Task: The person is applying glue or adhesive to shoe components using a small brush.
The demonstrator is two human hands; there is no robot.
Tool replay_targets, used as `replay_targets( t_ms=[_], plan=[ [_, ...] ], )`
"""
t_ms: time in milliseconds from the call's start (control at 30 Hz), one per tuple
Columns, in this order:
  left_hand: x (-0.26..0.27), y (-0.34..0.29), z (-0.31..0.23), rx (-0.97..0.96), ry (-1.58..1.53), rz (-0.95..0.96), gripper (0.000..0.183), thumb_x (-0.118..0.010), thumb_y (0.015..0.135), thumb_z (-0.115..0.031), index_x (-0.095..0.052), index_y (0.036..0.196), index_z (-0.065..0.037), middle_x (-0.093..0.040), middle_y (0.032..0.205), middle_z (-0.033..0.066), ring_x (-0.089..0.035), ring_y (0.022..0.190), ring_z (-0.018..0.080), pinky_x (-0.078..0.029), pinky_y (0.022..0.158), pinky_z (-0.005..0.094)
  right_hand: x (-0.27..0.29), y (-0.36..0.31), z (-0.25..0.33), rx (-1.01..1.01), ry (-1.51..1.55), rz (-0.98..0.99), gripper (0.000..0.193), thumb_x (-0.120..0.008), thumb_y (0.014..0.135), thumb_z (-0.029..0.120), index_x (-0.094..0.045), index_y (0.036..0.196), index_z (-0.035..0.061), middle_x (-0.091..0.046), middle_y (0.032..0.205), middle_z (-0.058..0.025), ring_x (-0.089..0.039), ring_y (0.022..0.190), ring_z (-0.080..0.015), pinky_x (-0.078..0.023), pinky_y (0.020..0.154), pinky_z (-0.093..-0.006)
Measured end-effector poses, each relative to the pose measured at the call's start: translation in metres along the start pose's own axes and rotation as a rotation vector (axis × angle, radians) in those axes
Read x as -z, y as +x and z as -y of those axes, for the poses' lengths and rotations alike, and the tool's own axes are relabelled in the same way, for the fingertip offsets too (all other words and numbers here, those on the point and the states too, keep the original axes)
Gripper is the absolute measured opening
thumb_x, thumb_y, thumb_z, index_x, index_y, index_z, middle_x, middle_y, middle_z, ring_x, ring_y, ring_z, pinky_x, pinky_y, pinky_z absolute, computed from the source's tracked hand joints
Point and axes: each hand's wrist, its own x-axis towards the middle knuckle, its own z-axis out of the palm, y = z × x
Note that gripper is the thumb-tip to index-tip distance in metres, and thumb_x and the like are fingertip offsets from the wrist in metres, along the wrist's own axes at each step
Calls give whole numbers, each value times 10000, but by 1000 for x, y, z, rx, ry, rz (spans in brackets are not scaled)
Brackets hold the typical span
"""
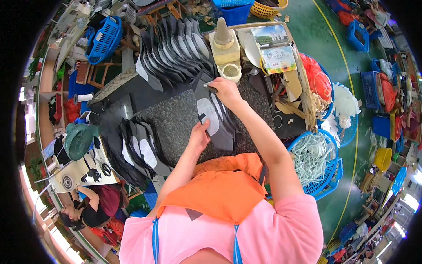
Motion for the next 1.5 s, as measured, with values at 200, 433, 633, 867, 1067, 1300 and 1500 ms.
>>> replay_targets(
  t_ms=[200, 433, 633, 867, 1067, 1300, 1500],
  plan=[
    [17, 16, 6, 4, -63, 19, 215, -560, 843, -144, -522, 1037, -59, -603, 963, 35, -599, 865, 164, -496, 754, 321, 54, -76, 12, -390, 181, 593, 178, -628, 677, 45, -639, 855, 45, -600, 796, -119, -580, 784, -294, -461, 687, -342],
    [21, 18, 2, 28, -91, 86, 267, -554, 846, -145, -490, 1087, -49, -587, 1015, 56, -580, 932, 190, -473, 809, 346, 50, -104, 12, -128, 136, 597, 166, -623, 668, 24, -640, 833, 43, -595, 770, -117, -574, 769, -300, -457, 668, -363],
    [33, 15, -1, 58, -233, 193, 242, -455, 890, -147, -474, 1101, -31, -572, 1056, 76, -559, 979, 214, -433, 859, 381, 37, -64, 35, -43, -69, 619, 145, -607, 697, 113, -634, 820, 41, -594, 772, -126, -577, 764, -311, -454, 680, -388],
    [24, 0, -8, -59, -209, 161, 191, -452, 884, -115, -504, 1049, -36, -578, 1048, 53, -572, 928, 161, -453, 803, 312, -12, 26, 13, -116, -309, 155, 181, -519, 749, 112, -629, 882, 58, -599, 784, -150, -576, 784, -338, -457, 712, -402],
    [43, -43, -106, -555, 9, -32, 408, -511, 808, -20, -432, 1201, -94, -533, 906, -41, -473, 730, 35, -389, 662, 179, 36, 27, 49, -653, 163, 114, 230, -560, 756, 89, -611, 974, 36, -623, 779, -150, -623, 615, -204, -475, 567, -301],
    [124, 80, -266, -878, 16, -12, 411, -466, 794, -25, -419, 1199, 23, -513, 1140, 89, -476, 1056, 176, -338, 920, 287, -2, 54, 70, -632, 533, -6, 227, -559, 780, 17, -612, 1000, 13, -625, 849, -73, -582, 676, -86, -488, 540, -215],
    [123, 128, -271, -673, -54, -52, 458, -534, 776, -79, -421, 1209, 16, -532, 1123, 89, -501, 1027, 185, -360, 892, 281, -90, 176, 95, 213, -6, -38, 306, -584, 691, -21, -608, 985, 58, -562, 964, -106, -559, 894, -285, -447, 759, -325]
  ],
)
